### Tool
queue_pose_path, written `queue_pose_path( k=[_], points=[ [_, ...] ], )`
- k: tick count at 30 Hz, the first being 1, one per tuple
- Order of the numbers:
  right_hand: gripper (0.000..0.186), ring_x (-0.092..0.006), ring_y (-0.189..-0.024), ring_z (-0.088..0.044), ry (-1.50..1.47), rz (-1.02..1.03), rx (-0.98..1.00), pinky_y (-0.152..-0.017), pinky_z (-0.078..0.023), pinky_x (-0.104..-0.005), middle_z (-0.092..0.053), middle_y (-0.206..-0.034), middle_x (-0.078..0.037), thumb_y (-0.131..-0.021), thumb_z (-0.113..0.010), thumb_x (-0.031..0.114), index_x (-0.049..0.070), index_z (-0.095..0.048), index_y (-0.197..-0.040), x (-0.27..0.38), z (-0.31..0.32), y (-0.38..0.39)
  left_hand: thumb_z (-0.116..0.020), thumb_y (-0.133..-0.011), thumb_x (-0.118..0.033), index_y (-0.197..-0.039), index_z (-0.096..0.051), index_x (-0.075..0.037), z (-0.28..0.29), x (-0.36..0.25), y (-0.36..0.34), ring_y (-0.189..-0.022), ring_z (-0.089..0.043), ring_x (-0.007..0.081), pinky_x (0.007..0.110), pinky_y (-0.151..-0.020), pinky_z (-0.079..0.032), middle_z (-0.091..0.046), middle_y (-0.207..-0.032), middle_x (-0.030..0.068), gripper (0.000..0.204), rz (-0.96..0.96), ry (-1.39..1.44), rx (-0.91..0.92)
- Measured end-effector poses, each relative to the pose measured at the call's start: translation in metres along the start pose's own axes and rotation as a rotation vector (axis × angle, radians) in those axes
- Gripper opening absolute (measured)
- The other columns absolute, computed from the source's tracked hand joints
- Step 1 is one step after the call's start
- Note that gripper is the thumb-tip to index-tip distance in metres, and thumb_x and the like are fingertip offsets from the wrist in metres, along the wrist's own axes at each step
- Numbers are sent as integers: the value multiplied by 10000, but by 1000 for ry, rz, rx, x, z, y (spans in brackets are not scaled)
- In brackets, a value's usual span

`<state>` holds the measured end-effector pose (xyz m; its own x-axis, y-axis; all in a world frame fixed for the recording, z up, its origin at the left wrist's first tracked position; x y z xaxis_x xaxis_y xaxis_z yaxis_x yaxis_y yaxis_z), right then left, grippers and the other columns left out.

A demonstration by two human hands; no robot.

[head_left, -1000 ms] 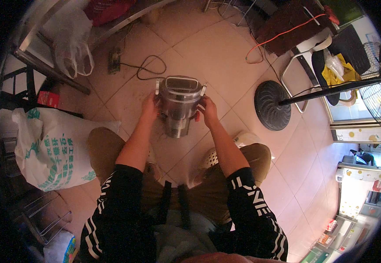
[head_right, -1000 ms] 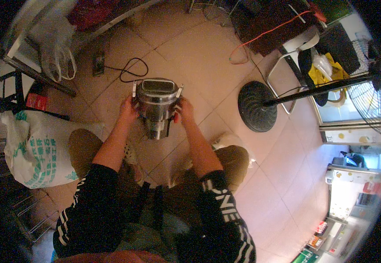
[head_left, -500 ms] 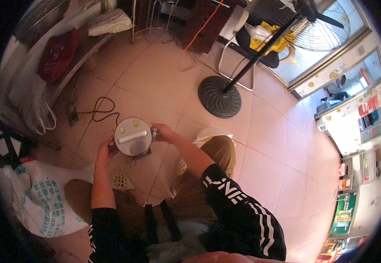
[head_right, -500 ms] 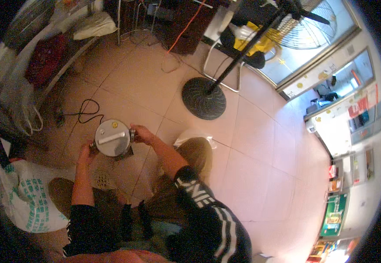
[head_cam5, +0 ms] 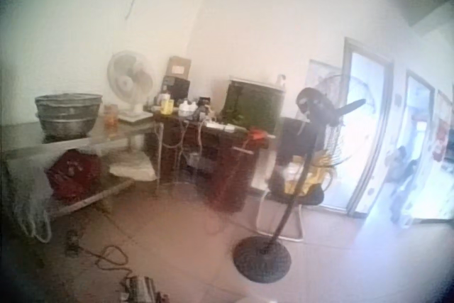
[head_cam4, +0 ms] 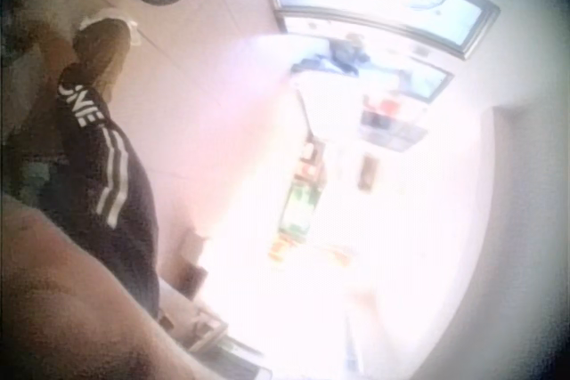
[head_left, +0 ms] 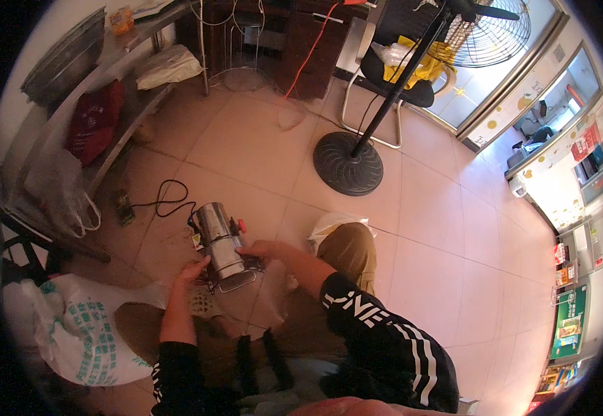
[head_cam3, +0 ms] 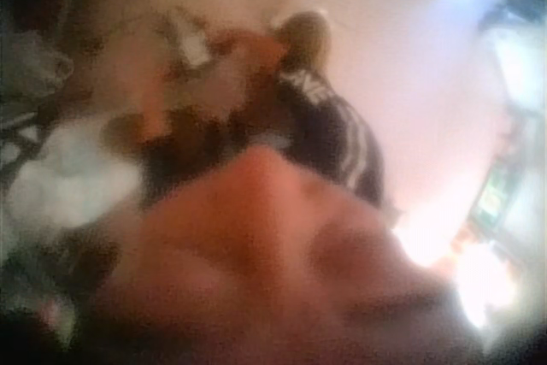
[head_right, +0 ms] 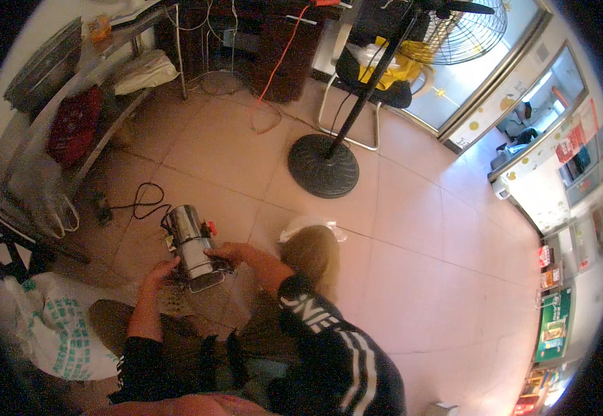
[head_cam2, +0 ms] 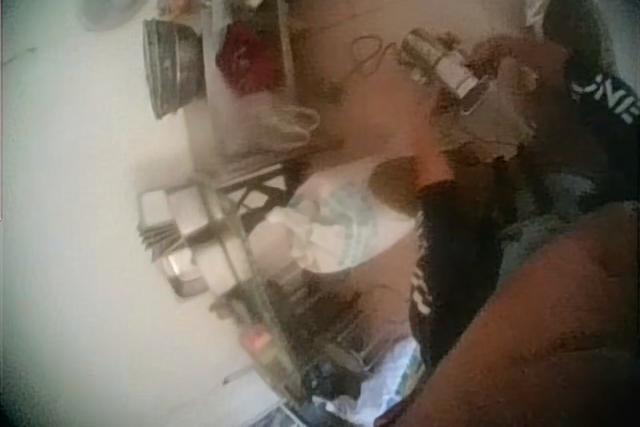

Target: The person sits on the floor and operates a small electric grinder, repeatedly shaking and rotating the container to process the contents. After grinding, the person opens the lid, stands up, and retrieves a plastic bag from a nearby shelf.

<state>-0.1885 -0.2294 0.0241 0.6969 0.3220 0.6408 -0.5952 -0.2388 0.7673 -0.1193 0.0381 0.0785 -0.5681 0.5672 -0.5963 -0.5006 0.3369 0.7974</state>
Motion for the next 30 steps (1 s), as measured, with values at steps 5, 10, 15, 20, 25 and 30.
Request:
queue_pose_path(
  k=[5, 10, 15, 20, 25, 30],
  points=[
    [867, -264, -821, -631, 63, -29, -130, -688, -509, -373, -649, -950, -154, -712, -599, 761, -40, -652, -1037, -30, -5, -42, -690, -764, -597, -1420, -292, 31, -5, 14, -10, -1257, -421, 398, 507, -959, -423, -372, -1421, 231, 991, -4, 14, -24],
    [827, -230, -781, -622, 146, -16, -165, -656, -498, -352, -660, -876, -122, -750, -563, 749, -36, -679, -983, -28, -9, -39, -696, -723, -641, -1421, -319, 11, -5, 20, -19, -1254, -426, 401, 508, -958, -420, -381, -1419, 232, 1027, -4, -18, -115],
    [783, -134, -600, -456, -10, 82, -67, -510, -343, -302, -573, -768, -72, -787, -570, 701, -60, -668, -943, -15, -9, -19, -700, -707, -655, -1372, -398, 42, -2, 14, -22, -1209, -477, 383, 489, -921, -443, -419, -1389, 232, 1010, -18, -50, -53],
    [722, -105, -551, -419, 25, 72, -137, -485, -324, -270, -547, -716, -31, -783, -618, 657, -49, -666, -926, -18, -9, -25, -681, -681, -704, -1447, -235, 13, 2, 18, -23, -1261, -432, 392, 544, -949, -444, -359, -1435, 227, 1140, 79, -92, -50],
    [712, -104, -581, -463, 46, 54, -178, -507, -365, -255, -538, -704, -23, -764, -627, 673, -28, -665, -888, -18, -7, -27, -678, -691, -698, -1390, -370, 14, 3, 30, -42, -1157, -516, 380, 516, -877, -472, -468, -1351, 204, 1045, 13, -62, -25],
    [754, -128, -588, -492, 74, 24, -91, -530, -409, -276, -542, -698, -42, -759, -605, 701, -34, -651, -918, -2, -3, -10, -713, -676, -670, -1354, -398, 65, 8, 31, -49, -1215, -467, 379, 550, -899, -419, -434, -1364, 249, 1048, 30, -35, -11]
  ],
)
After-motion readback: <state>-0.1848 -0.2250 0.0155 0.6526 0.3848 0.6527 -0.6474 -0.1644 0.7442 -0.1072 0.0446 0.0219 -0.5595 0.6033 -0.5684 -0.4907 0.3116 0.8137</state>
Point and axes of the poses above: each hand's wrist, its own y-axis away from the middle knuckle, its own z-axis out of the back of the hand, x = y × z, the point moved 2 cm from there along -y, towards the middle knuckle
